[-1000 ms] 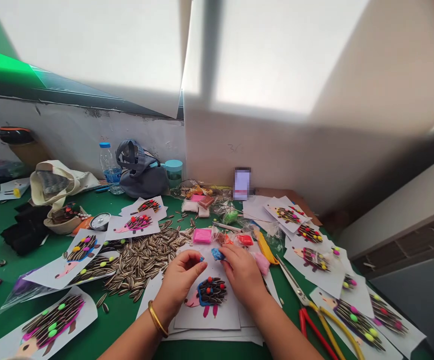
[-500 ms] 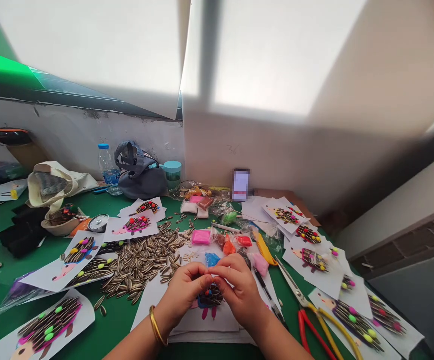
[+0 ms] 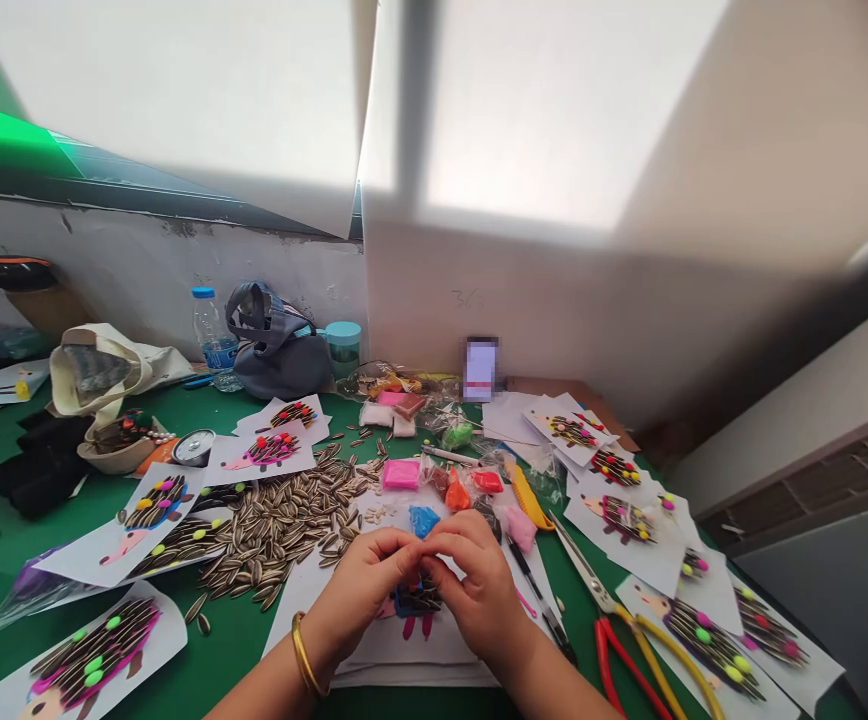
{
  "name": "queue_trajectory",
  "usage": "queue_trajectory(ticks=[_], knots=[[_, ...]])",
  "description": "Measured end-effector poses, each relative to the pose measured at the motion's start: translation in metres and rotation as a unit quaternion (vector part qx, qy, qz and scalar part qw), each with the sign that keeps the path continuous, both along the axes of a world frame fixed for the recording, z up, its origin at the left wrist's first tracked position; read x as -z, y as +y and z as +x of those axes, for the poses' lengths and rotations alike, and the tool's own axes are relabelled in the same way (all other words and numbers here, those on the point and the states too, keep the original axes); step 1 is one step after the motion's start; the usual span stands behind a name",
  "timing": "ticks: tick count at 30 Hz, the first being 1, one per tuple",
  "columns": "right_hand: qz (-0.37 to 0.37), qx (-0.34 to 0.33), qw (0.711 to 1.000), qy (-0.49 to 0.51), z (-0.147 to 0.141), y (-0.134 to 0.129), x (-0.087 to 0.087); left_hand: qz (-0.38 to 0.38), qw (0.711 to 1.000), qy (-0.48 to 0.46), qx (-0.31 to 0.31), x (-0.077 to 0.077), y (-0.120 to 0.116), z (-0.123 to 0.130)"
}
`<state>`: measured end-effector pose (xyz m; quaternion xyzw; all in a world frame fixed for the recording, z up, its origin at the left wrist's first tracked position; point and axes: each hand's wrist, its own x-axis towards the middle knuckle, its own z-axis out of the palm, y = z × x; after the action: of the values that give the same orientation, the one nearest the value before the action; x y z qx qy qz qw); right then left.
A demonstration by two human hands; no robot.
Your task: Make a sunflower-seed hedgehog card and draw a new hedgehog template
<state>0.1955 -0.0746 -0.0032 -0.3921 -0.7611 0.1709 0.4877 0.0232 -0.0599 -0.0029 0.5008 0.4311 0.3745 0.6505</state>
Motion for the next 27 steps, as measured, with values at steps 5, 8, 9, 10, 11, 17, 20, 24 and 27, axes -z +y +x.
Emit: queue_trajectory(ticks=[5, 8, 9, 10, 11, 17, 20, 24, 27], knots=[[0.089, 0.078, 0.987, -0.111, 0.005, 0.001, 0.000, -0.020, 0.984, -0.159, 0.072, -0.005, -0.009, 0.003], [0.105, 0.069, 0.971, -0.203, 0.006, 0.001, 0.001, -0.070, 0.949, -0.283, 0.123, -0.008, -0.013, 0.005], [0.105, 0.067, 0.966, -0.228, 0.006, 0.002, 0.002, -0.088, 0.939, -0.305, 0.133, -0.009, -0.013, 0.005], [0.104, 0.071, 0.961, -0.245, 0.007, 0.002, 0.003, -0.105, 0.931, -0.322, 0.138, -0.010, -0.013, 0.004], [0.103, 0.083, 0.958, -0.256, 0.007, 0.003, 0.003, -0.119, 0.924, -0.337, 0.137, -0.010, -0.012, 0.003], [0.114, 0.084, 0.951, -0.276, 0.009, 0.004, 0.001, -0.154, 0.895, -0.399, 0.124, -0.015, -0.007, 0.000], [0.120, 0.070, 0.949, -0.282, 0.008, 0.004, 0.000, -0.164, 0.890, -0.401, 0.142, -0.017, -0.009, 0.002], [0.116, 0.102, 0.945, -0.288, 0.010, 0.004, 0.001, -0.180, 0.875, -0.431, 0.127, -0.019, -0.007, -0.002], [0.132, 0.082, 0.945, -0.287, 0.009, 0.003, 0.001, -0.186, 0.868, -0.446, 0.112, -0.020, -0.005, -0.004]])
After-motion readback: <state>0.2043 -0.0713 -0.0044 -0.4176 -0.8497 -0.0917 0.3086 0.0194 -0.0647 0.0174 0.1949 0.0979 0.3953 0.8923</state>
